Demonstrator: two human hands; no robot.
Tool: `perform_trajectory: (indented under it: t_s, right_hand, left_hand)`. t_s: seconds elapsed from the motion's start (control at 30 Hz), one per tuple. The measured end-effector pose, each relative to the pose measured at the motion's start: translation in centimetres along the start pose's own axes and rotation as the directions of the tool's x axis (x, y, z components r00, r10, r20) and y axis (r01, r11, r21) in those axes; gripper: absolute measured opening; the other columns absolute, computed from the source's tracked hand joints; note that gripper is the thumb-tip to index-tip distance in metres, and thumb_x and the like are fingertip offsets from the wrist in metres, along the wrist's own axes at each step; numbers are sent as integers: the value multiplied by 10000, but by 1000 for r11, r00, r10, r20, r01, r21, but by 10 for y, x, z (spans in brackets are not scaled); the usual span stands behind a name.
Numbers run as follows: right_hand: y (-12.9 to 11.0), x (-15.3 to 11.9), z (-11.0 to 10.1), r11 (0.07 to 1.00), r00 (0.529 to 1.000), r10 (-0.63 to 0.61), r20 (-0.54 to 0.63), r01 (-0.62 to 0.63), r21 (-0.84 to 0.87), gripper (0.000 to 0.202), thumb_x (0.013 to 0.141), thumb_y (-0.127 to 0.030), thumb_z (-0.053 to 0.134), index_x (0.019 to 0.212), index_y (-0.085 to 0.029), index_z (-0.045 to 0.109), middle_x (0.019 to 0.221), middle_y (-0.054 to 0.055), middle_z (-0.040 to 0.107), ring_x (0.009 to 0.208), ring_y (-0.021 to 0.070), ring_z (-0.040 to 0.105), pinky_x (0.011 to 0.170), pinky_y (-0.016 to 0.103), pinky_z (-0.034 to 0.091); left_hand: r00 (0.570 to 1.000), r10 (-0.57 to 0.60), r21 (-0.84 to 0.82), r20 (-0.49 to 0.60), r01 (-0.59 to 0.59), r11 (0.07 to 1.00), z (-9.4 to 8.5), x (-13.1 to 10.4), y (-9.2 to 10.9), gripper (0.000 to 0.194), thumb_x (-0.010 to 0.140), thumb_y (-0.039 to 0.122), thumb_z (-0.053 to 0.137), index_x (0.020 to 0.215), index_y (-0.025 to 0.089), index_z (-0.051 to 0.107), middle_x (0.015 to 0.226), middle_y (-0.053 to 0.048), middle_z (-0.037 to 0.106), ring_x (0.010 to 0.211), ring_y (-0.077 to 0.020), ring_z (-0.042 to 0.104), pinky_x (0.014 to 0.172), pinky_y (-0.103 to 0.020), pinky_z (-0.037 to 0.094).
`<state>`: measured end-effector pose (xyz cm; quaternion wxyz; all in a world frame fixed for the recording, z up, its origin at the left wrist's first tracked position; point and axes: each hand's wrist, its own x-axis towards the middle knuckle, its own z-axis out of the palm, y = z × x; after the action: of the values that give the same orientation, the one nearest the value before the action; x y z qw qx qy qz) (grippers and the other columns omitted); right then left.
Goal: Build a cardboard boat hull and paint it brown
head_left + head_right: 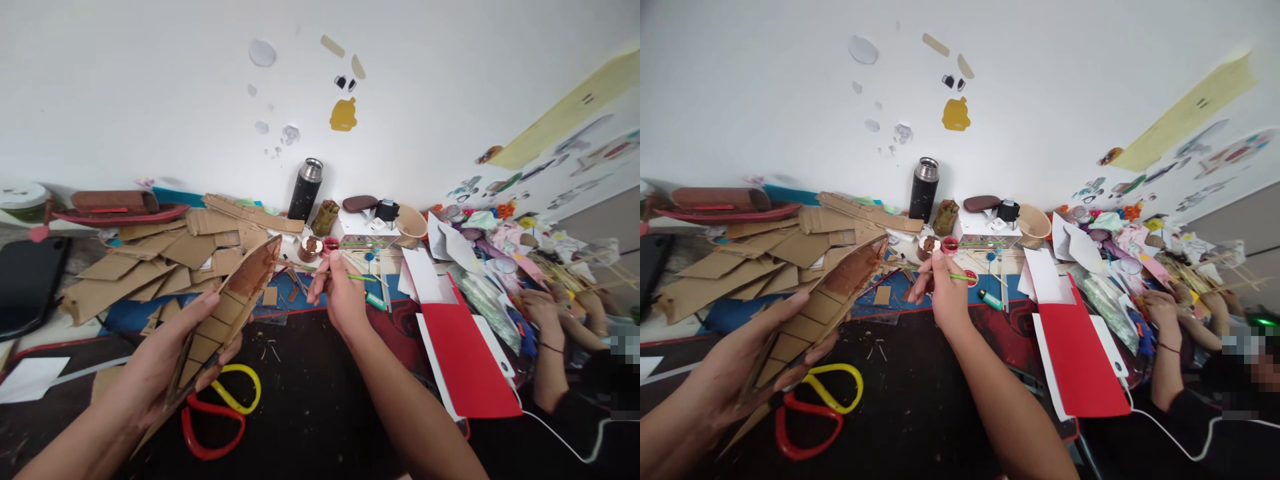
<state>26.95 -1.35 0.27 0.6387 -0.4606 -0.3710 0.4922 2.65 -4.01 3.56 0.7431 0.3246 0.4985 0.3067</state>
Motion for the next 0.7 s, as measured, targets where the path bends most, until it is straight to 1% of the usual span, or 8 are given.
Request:
perform_trajectory:
  t_s: [0.1,0.23,0.37,0.53,0.63,0.7]
  right_hand:
    - [-6,9,0,999,998,-49,-42,48,-8,572,928,-773,741,788,-231,622,479,-61,599,364,148,619,346,212,442]
    - [-13,16,0,996,995,-86,-57,84,-37,567,949,-773,714,803,-233,622,487,-56,601,410,165,674,353,212,443]
    - [-14,17,0,996,993,-92,-72,91,-23,568,934,-773,732,795,-233,621,483,-60,600,393,157,657,349,211,437]
    - [-10,7,1,998,998,-61,-32,61,-9,582,931,-784,731,781,-231,625,457,-68,569,368,161,632,344,222,450]
    - [-7,0,1,1000,1000,-15,24,15,-26,566,955,-759,722,781,-228,628,445,-71,558,349,152,605,339,215,438]
    - [-8,-1,1,999,999,-13,39,14,-36,558,962,-747,722,781,-227,630,451,-68,565,350,147,601,345,212,436]
  left_hand:
    - [1000,4,-8,-1,-4,1000,2,-1,1,560,764,746,768,930,232,617,510,5,610,300,-106,380,310,-212,337]
    - [1000,9,6,9,-9,1000,0,-2,-1,574,798,762,740,969,223,641,519,-6,631,300,-108,394,313,-203,320]
    - [1000,20,16,19,-20,1000,0,-3,-2,584,777,775,751,946,234,611,511,-12,634,304,-120,404,314,-209,309]
    - [1000,3,4,-14,-3,1000,3,-4,1,591,739,771,762,927,224,642,507,1,617,309,-110,393,319,-209,322]
    - [1000,1,5,-13,-1,1000,2,-3,2,571,749,765,747,924,230,650,509,4,617,306,-109,379,319,-212,321]
    - [1000,4,4,-9,-4,1000,1,-3,1,566,761,767,742,929,235,647,511,5,619,308,-111,377,323,-215,331]
